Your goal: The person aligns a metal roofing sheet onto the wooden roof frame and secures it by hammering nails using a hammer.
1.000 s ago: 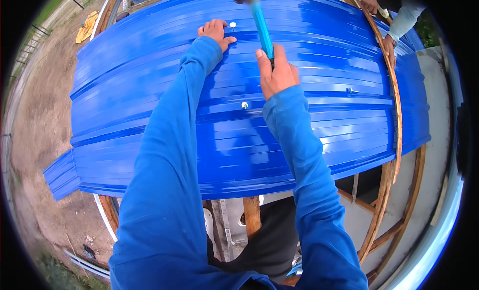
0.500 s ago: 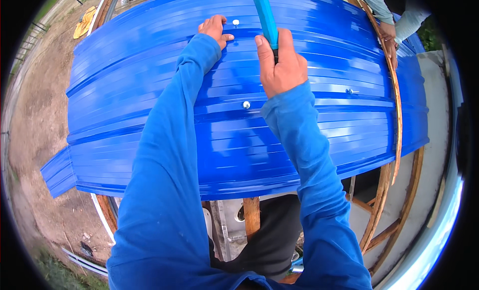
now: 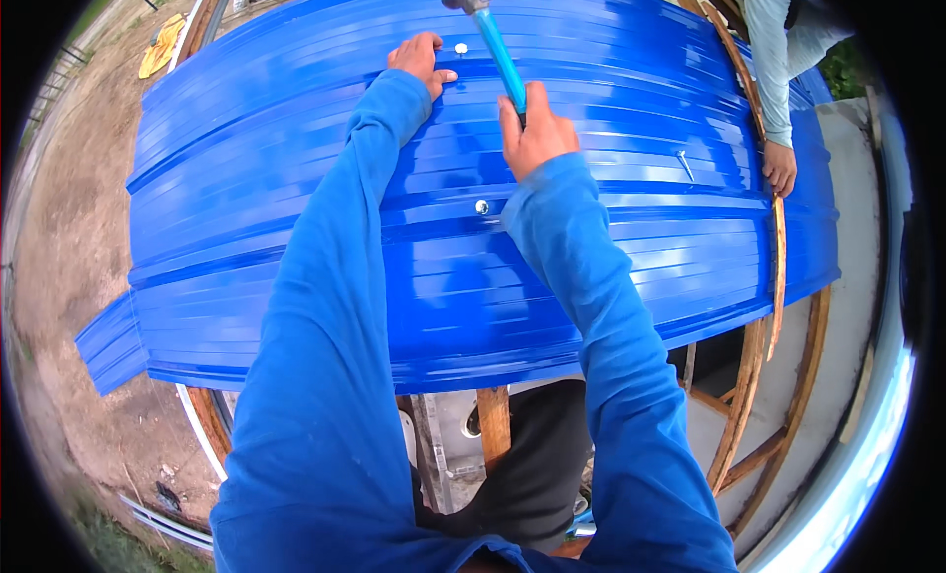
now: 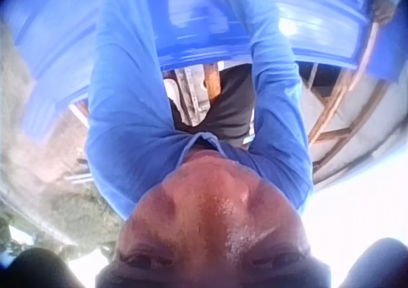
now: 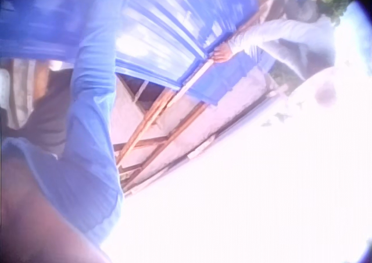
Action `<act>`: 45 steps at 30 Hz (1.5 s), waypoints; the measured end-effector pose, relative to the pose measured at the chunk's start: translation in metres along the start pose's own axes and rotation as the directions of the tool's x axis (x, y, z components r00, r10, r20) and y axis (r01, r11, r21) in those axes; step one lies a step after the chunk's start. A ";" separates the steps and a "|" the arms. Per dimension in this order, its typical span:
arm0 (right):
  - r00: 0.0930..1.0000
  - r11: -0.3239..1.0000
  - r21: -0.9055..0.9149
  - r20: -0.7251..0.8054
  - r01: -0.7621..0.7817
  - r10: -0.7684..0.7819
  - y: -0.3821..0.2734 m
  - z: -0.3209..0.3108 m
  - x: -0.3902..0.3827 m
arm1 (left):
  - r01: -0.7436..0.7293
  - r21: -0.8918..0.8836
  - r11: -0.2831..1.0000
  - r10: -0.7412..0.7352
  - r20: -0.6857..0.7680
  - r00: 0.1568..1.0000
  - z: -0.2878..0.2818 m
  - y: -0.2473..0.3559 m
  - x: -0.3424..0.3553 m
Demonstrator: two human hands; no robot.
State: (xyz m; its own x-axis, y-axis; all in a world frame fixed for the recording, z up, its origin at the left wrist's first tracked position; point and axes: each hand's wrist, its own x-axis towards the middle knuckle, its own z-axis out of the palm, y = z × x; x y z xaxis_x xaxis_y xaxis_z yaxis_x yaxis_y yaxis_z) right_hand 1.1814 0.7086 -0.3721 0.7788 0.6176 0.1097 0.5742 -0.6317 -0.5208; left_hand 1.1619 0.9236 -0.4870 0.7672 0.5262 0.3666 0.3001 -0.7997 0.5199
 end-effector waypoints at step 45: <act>0.991 0.982 0.169 0.121 -0.085 0.065 -0.038 -0.024 -0.005 | 0.011 0.092 0.996 -0.009 -0.021 1.000 -0.001 -0.020 -0.001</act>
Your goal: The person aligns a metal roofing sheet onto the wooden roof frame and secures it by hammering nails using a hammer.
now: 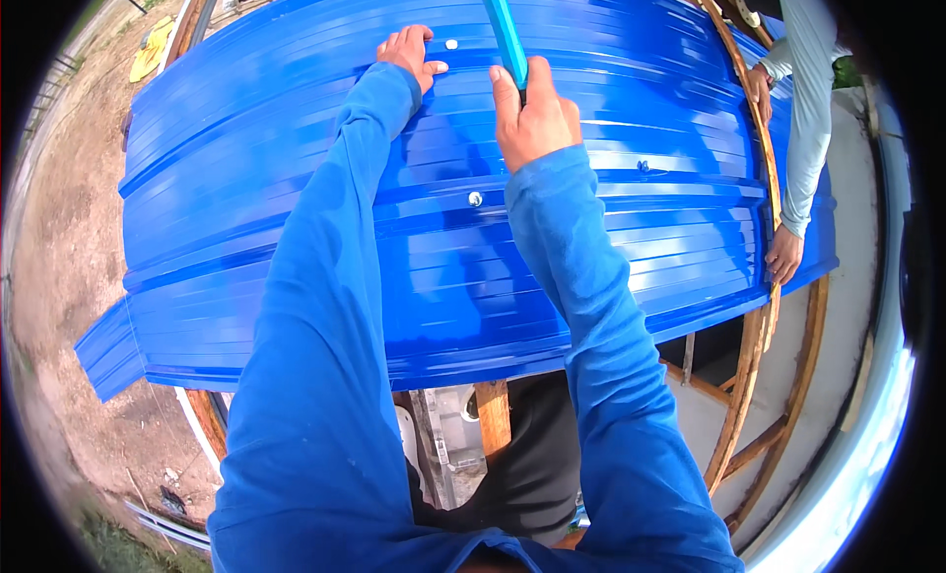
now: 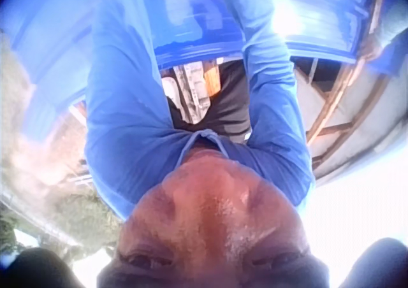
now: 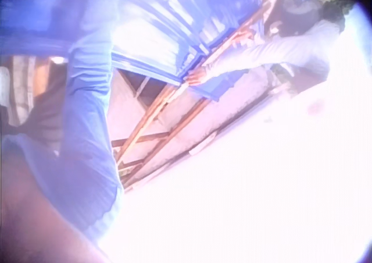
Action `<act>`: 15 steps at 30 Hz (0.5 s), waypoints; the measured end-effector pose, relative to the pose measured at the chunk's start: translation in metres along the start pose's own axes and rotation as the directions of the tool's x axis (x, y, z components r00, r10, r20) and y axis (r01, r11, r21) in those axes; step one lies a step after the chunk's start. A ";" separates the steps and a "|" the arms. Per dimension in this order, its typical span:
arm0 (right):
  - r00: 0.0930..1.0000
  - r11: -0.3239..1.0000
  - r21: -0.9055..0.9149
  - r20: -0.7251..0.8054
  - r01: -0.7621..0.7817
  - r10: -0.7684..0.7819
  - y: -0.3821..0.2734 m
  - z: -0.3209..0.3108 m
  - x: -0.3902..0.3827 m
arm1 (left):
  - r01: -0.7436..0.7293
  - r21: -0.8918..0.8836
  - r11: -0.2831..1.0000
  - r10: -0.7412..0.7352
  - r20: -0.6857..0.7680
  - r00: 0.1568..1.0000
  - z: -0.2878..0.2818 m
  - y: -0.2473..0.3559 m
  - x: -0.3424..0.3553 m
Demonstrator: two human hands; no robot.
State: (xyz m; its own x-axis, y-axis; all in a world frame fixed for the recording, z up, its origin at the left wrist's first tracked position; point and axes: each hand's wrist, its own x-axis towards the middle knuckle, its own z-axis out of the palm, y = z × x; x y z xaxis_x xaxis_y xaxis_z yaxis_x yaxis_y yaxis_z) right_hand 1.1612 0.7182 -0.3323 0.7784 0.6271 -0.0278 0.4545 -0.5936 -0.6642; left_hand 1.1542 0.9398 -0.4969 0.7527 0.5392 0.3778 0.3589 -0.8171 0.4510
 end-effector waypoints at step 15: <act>0.996 0.894 -0.446 0.086 0.049 -0.011 0.054 0.043 0.038 | 0.108 -0.014 0.994 -0.106 0.108 0.988 0.005 0.018 -0.003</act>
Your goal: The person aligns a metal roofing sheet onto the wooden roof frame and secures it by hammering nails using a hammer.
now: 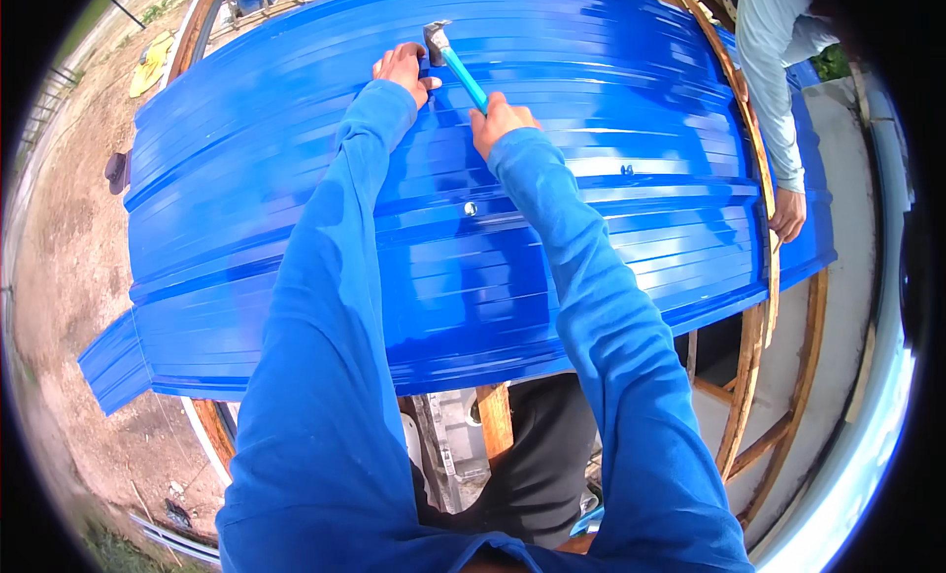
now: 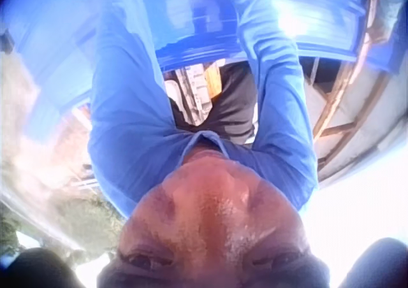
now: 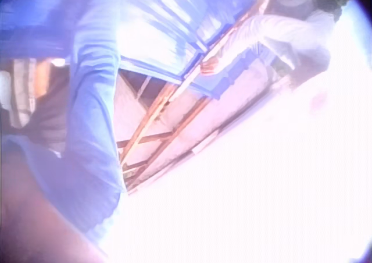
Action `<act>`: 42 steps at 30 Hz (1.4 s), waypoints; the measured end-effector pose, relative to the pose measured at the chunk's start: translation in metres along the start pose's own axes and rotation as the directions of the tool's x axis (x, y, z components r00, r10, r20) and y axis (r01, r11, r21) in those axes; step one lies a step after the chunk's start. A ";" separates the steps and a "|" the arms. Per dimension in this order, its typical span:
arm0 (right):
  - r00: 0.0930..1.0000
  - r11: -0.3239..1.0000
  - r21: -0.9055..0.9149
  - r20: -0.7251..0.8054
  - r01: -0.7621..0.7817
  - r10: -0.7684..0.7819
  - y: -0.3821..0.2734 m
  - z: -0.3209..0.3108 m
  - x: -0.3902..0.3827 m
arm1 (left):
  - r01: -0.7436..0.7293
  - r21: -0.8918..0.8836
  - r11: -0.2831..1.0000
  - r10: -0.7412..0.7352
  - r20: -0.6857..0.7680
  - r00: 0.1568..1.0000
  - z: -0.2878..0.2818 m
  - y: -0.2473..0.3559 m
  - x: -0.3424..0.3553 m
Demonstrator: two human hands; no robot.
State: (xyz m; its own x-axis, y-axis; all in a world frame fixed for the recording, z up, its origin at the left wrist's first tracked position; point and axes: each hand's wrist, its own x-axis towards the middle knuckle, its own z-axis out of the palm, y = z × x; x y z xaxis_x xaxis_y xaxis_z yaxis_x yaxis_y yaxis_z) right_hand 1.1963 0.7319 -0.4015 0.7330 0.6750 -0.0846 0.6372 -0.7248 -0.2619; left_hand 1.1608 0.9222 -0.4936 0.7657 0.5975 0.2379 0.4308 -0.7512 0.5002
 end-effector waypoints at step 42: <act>0.933 0.989 -0.150 -0.353 0.017 -0.069 0.137 0.000 -0.253 | -0.337 0.215 0.917 0.164 0.566 0.808 -0.052 0.067 -0.120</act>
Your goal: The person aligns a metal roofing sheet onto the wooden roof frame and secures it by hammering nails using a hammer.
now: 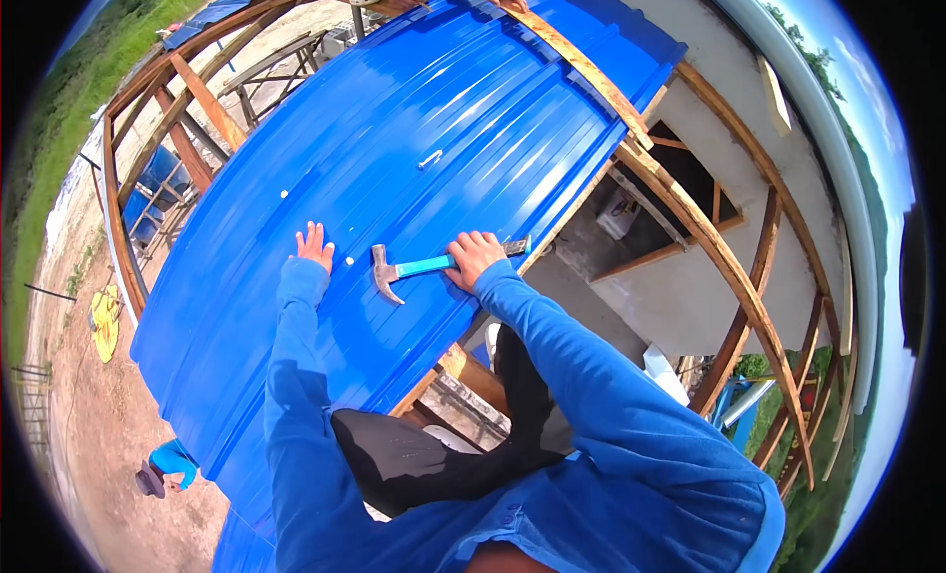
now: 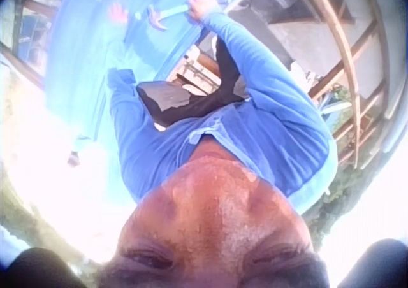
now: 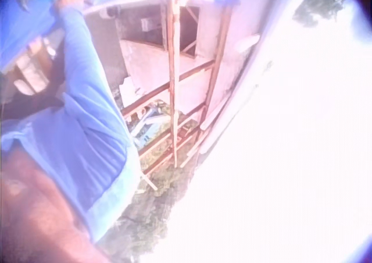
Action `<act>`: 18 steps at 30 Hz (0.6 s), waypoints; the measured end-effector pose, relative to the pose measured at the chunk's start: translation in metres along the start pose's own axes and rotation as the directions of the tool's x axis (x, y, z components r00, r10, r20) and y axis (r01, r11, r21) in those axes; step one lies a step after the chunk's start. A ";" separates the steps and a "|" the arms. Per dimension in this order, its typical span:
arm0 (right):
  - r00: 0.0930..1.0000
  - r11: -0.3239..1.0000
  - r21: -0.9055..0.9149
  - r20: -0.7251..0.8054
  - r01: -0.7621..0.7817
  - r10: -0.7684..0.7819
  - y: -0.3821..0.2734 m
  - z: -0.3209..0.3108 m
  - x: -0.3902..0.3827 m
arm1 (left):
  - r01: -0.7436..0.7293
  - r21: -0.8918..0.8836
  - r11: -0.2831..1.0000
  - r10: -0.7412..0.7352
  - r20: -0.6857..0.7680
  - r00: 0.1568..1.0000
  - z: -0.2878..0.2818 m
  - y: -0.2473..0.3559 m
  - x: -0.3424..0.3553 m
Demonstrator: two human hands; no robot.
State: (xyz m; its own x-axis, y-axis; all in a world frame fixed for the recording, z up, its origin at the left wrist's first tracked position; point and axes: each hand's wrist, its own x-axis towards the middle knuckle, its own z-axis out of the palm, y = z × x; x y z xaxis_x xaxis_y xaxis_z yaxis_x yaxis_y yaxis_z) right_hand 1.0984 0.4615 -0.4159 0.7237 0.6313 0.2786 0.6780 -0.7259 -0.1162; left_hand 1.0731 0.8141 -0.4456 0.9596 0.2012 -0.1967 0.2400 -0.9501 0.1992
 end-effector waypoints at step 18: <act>0.999 0.994 0.105 0.014 0.040 -0.042 0.005 0.018 -0.006 | -0.050 -0.306 0.951 0.092 0.123 0.988 -0.066 0.184 -0.130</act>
State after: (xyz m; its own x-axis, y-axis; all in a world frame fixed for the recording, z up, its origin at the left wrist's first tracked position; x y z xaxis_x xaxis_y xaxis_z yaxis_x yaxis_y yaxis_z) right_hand 1.0993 0.4590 -0.4352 0.6964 0.6649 0.2702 0.7163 -0.6670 -0.2047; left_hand 1.0026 0.6284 -0.3200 0.9520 0.0824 -0.2947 0.2252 -0.8405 0.4928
